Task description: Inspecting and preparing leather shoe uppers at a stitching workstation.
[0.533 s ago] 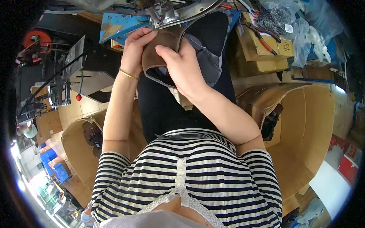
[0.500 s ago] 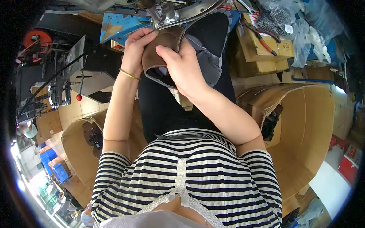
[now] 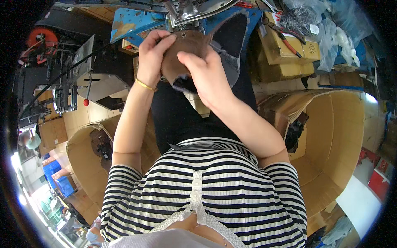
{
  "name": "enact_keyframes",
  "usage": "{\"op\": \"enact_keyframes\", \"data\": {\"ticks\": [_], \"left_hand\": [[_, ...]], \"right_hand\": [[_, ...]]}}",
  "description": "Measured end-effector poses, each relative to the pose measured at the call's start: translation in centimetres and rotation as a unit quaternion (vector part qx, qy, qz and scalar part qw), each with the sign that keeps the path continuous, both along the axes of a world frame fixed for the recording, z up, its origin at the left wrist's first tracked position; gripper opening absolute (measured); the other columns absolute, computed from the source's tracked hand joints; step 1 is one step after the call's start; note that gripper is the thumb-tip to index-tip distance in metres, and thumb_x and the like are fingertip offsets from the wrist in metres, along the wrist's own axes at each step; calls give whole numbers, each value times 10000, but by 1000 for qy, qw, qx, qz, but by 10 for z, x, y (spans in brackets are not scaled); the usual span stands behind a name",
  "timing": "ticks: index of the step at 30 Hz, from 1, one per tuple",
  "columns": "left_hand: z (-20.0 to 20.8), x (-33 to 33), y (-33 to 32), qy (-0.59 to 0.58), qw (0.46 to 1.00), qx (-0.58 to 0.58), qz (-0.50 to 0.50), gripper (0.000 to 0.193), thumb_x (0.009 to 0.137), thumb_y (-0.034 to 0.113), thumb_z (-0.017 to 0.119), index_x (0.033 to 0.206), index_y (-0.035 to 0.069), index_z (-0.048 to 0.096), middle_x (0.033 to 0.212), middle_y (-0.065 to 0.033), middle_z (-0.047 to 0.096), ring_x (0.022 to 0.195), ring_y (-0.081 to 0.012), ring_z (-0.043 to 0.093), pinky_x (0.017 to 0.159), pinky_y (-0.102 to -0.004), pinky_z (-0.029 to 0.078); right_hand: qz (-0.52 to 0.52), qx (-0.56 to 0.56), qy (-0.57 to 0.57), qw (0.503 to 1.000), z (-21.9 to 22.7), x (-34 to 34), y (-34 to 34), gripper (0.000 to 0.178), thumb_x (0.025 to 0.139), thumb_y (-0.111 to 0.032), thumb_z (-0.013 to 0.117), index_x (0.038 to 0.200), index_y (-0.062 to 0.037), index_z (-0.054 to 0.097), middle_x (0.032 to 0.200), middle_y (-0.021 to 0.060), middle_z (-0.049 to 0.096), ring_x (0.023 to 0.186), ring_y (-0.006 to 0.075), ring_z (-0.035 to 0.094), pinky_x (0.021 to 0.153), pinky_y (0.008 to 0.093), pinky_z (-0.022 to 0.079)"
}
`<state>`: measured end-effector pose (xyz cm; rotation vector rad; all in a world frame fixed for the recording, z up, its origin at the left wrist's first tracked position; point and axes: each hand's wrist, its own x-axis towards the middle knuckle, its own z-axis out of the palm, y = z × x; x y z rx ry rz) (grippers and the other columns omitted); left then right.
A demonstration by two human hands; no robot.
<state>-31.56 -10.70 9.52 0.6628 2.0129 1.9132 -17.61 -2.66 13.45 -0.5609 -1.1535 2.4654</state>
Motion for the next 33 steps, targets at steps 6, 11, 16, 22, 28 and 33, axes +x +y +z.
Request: {"op": "enact_keyframes", "data": {"ticks": [6,11,16,22,28,33], "left_hand": [[35,2,-16,162,968,-70,-176,111,839,93,671,890,-4,658,806,27,564,790,-59,514,714,-202,401],[38,-29,-7,-101,981,-14,-167,80,829,63,667,897,21,670,826,-17,657,736,-72,589,671,-203,465],[37,-50,7,-188,965,-19,-182,89,819,63,658,893,16,673,818,-55,676,714,-122,631,655,-230,499],[35,-40,1,-226,962,-66,-141,75,771,58,697,814,1,674,766,-78,672,663,-136,618,623,-236,495],[29,-29,-2,-109,981,20,-162,69,821,24,651,888,26,665,799,-34,661,710,-104,615,641,-223,484],[39,-41,7,-157,978,10,-139,106,768,67,716,834,1,667,796,-68,668,700,-129,615,620,-241,493]], "right_hand": [[10,30,7,999,3,16,-11,293,896,-59,555,1175,22,518,1070,66,596,962,114,563,851,262,457],[34,-8,46,998,5,-16,-12,310,898,-60,564,1195,7,504,1083,71,590,970,136,581,806,293,494],[10,-22,61,998,6,-36,-10,291,905,-79,575,1179,-8,508,1106,76,585,970,163,593,778,341,525],[39,-41,25,998,7,-27,-9,271,902,-48,553,1154,31,497,1074,120,590,919,188,620,742,329,583],[10,22,28,999,-6,-24,-14,303,895,-62,584,1182,-11,505,1092,71,590,995,155,584,788,340,522],[-14,0,45,999,2,-40,-12,262,888,-70,593,1132,6,536,1074,75,595,932,152,596,757,312,518]]}}
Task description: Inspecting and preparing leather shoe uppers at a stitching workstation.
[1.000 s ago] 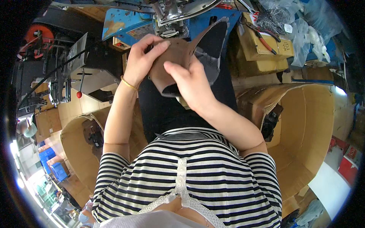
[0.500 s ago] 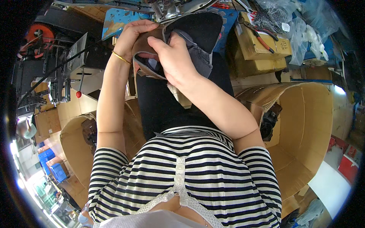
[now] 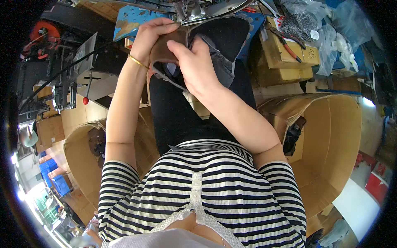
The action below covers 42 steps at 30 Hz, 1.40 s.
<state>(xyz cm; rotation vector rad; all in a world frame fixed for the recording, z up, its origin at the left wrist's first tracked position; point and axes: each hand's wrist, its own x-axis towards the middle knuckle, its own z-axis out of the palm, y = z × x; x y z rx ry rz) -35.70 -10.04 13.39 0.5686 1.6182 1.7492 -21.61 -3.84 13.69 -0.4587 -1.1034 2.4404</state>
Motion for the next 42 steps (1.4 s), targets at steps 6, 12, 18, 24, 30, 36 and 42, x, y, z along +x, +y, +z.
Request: {"op": "enact_keyframes", "data": {"ticks": [6,12,18,24,30,36,42], "left_hand": [[0,-2,6,19,996,-91,9,153,774,99,706,864,-17,661,820,-110,666,708,-172,622,644,-266,503],[2,-3,5,25,994,-105,-9,145,797,112,698,869,-4,652,813,-77,664,683,-142,612,621,-252,489],[-5,-6,5,17,997,-71,4,217,749,89,722,906,-42,650,839,-132,665,734,-189,632,666,-284,517],[-6,7,-11,115,991,-60,-40,156,778,155,725,831,15,682,782,-32,666,715,-99,590,638,-240,479],[-3,49,-62,90,924,-314,-198,583,882,517,585,756,-44,685,625,-39,595,587,-91,513,574,-265,452],[-78,45,-98,171,923,-275,-208,364,791,361,676,805,-1,706,737,-191,654,702,-296,661,667,-367,504],[-53,30,-97,313,863,-291,-270,269,728,253,691,803,-5,678,752,-202,651,720,-303,661,691,-387,519]], "right_hand": [[10,-45,-27,999,9,4,1,241,891,-90,607,1107,-7,541,1053,63,597,883,147,584,725,296,510],[7,-6,-12,1000,5,1,0,239,893,-95,607,1110,-20,543,1053,56,603,902,145,582,733,308,507],[6,-22,-7,1000,4,1,-2,256,903,-107,592,1133,-6,544,1078,63,608,928,155,586,743,312,495],[25,-2,-10,1000,0,22,-5,243,913,-126,577,1120,1,565,1058,69,615,930,152,593,772,331,498],[208,667,-13,716,-61,98,-41,478,765,-118,592,1135,151,452,802,232,606,758,386,629,654,427,521],[206,774,41,598,-80,92,-62,372,753,-63,524,1075,123,515,721,110,596,658,213,620,593,317,516],[181,783,18,595,-92,90,-87,430,737,-80,530,1102,147,516,706,100,592,642,197,614,585,301,514]]}}
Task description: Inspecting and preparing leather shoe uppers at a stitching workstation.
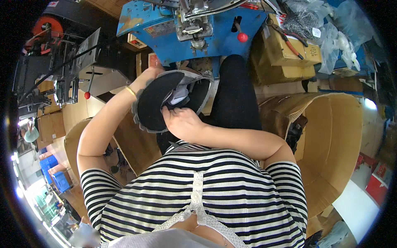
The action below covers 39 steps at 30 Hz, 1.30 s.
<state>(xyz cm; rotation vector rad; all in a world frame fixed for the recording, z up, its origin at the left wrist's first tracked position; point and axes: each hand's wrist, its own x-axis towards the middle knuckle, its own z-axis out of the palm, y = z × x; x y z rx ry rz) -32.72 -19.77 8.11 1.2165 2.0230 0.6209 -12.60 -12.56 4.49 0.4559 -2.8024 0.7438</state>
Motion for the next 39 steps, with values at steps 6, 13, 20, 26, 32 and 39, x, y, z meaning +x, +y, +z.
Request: {"op": "enact_keyframes", "data": {"ticks": [6,13,20,26,32,39], "left_hand": [[-15,42,-16,-338,928,32,154,396,788,65,750,656,85,378,607,69,440,586,-12,441,472,-221,369],[39,41,-51,12,997,77,-30,303,716,10,717,700,30,415,645,-37,470,623,-179,538,575,-316,448],[-9,87,-68,157,937,215,-228,138,662,19,587,796,55,585,863,-119,585,820,-276,604,654,-370,507],[-12,94,-85,87,972,189,-109,182,687,53,691,833,20,587,867,-111,514,783,-271,556,676,-366,475],[-33,117,-71,36,962,268,27,205,670,83,743,826,20,625,739,-88,544,739,-278,565,687,-358,446],[-46,122,-75,4,964,259,66,189,660,11,749,767,6,593,714,-104,544,680,-283,522,641,-345,400]], "right_hand": [[140,-88,-336,927,38,-1,15,598,863,-290,615,1116,221,435,834,303,631,827,420,641,722,419,518],[338,-299,-193,871,114,20,80,304,887,-81,525,1158,50,564,1001,204,641,875,322,645,777,390,531],[182,-90,-51,978,47,-21,61,318,843,-201,629,1129,-63,604,1180,87,576,1241,248,452,1097,501,264],[191,-253,-68,946,-10,-35,76,224,812,-38,631,1036,-35,631,1162,65,569,1246,287,439,1009,409,405],[214,-275,-75,934,-13,-36,81,167,815,-62,643,975,-73,688,1178,54,587,1241,282,453,1007,397,406],[182,-142,-81,970,-25,5,91,362,789,-10,572,1135,-90,642,1338,66,495,1314,302,381,1043,420,384]]}}
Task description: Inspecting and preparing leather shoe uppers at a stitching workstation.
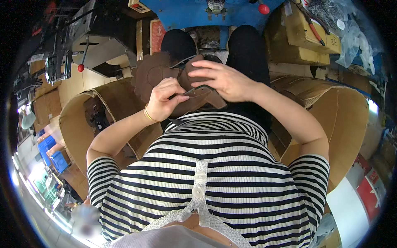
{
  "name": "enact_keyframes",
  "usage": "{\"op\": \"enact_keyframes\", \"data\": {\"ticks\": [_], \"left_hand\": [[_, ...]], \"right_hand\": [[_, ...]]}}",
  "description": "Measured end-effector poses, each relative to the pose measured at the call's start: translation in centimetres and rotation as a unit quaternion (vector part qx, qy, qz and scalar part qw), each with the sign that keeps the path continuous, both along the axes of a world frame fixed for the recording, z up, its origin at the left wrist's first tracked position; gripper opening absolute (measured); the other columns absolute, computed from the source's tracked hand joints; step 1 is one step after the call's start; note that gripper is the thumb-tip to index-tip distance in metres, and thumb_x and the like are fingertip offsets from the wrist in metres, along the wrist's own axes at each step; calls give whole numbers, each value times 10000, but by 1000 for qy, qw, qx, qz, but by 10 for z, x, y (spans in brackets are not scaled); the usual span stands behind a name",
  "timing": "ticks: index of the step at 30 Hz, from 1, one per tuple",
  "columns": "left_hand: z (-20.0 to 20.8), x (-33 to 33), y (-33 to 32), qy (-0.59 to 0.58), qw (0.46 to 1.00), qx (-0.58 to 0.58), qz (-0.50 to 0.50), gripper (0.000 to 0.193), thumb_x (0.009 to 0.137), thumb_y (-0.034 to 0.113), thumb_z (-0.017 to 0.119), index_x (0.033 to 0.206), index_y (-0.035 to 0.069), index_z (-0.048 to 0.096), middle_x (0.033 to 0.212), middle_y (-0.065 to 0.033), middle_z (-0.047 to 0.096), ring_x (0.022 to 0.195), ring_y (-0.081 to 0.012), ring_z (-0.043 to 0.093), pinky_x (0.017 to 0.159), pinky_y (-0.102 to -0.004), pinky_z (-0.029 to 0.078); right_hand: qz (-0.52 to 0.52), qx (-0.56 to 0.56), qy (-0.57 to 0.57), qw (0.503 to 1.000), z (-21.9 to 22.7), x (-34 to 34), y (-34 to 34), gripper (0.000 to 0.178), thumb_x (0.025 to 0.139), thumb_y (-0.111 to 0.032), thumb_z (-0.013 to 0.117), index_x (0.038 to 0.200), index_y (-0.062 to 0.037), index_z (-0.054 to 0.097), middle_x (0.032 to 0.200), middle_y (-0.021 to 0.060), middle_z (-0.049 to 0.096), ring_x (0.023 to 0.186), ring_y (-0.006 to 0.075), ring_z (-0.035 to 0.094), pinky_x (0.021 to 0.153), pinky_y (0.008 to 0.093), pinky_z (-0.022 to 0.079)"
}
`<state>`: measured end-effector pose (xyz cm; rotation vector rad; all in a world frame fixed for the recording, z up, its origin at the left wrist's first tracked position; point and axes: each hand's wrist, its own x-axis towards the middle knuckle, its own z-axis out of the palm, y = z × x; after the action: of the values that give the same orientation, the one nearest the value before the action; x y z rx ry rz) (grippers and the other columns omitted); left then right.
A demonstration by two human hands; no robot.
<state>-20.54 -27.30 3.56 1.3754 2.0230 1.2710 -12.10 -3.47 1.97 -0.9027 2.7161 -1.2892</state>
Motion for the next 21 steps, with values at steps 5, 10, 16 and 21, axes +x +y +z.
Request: {"op": "enact_keyframes", "data": {"ticks": [5,10,16,21], "left_hand": [[-4,0,2,-30,999,15,23,180,680,8,747,788,7,604,745,-90,568,719,-260,532,675,-332,412],[-7,1,1,-46,998,13,42,174,681,60,754,777,37,611,726,-58,539,699,-233,511,679,-323,378],[-5,0,6,-12,999,5,29,170,685,74,755,781,50,617,716,-41,527,704,-202,505,681,-308,338],[-5,0,5,-8,999,-12,31,176,691,51,760,788,36,613,745,-60,568,728,-224,528,722,-319,364]], "right_hand": [[18,85,-56,995,34,24,0,458,778,-223,637,1195,-38,599,1449,61,364,1397,304,205,1132,495,220],[7,84,-59,995,40,20,-8,653,696,-366,739,1179,38,568,1335,102,434,1359,335,254,1135,514,194],[-108,66,50,991,25,25,-28,592,684,-360,751,1117,15,602,1031,108,514,1090,319,461,1055,460,343],[-102,27,32,994,16,23,-23,517,702,-279,745,1109,4,601,996,111,510,1035,320,462,958,441,402]]}}
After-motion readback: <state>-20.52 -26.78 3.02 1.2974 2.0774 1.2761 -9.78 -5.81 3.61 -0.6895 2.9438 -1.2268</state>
